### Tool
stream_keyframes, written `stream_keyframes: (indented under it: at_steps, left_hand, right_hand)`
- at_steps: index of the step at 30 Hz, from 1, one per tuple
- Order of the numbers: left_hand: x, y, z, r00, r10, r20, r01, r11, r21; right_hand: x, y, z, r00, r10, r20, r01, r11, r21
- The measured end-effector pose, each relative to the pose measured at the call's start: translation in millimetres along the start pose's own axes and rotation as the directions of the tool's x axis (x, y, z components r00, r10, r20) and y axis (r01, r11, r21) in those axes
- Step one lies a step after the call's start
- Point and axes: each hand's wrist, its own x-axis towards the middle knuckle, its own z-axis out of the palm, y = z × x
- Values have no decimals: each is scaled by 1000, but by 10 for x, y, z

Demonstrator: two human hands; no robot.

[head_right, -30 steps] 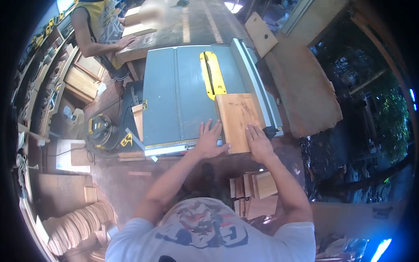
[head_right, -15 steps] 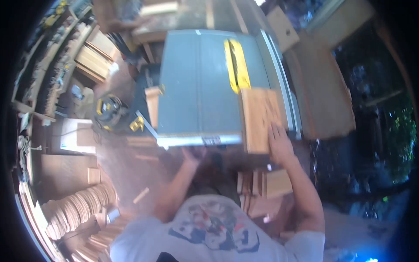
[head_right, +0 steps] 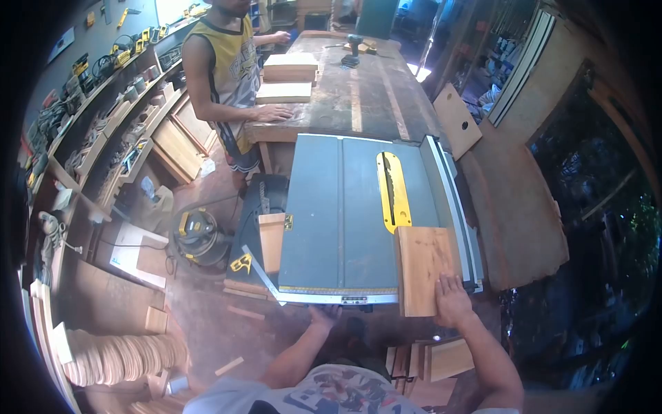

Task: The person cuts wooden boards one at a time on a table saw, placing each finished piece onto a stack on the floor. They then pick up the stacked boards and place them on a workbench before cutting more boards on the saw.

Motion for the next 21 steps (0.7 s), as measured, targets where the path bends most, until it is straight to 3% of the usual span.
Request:
stream_keyframes:
  at_steps: [6, 9, 14, 16, 17, 20, 21]
  left_hand:
    - [-63, 29, 97, 1000, -4, -30, 3, 999, -48]
    - [111, 76, -69, 988, -51, 146, 76, 982, -171]
    - [-67, 112, 123, 988, -37, 149, 75, 964, -255]
    - [-46, 154, 50, 940, -46, 338, 134, 961, -243]
    - [45, 131, -98, 844, -36, 535, 179, 960, -217]
    - [-360, 161, 184, 995, -67, 79, 76, 991, -113]
    - [-355, 153, 142, 993, -81, 84, 86, 995, -57]
  right_hand:
    - [21, 24, 39, 1000, 6, -15, -5, 1000, 23]
    - [80, 48, 139, 998, -7, -61, 6, 1000, -16]
    - [30, 25, 32, 998, -6, -63, 5, 1000, -18]
    - [37, 30, 25, 998, 0, -69, 0, 1000, 2]
    - [29, 39, 29, 997, -7, -75, 7, 1000, 5]
    - [70, 74, 19, 999, -7, -53, 8, 1000, 17]
    - [101, 76, 5, 999, -8, -52, 9, 1000, 17]
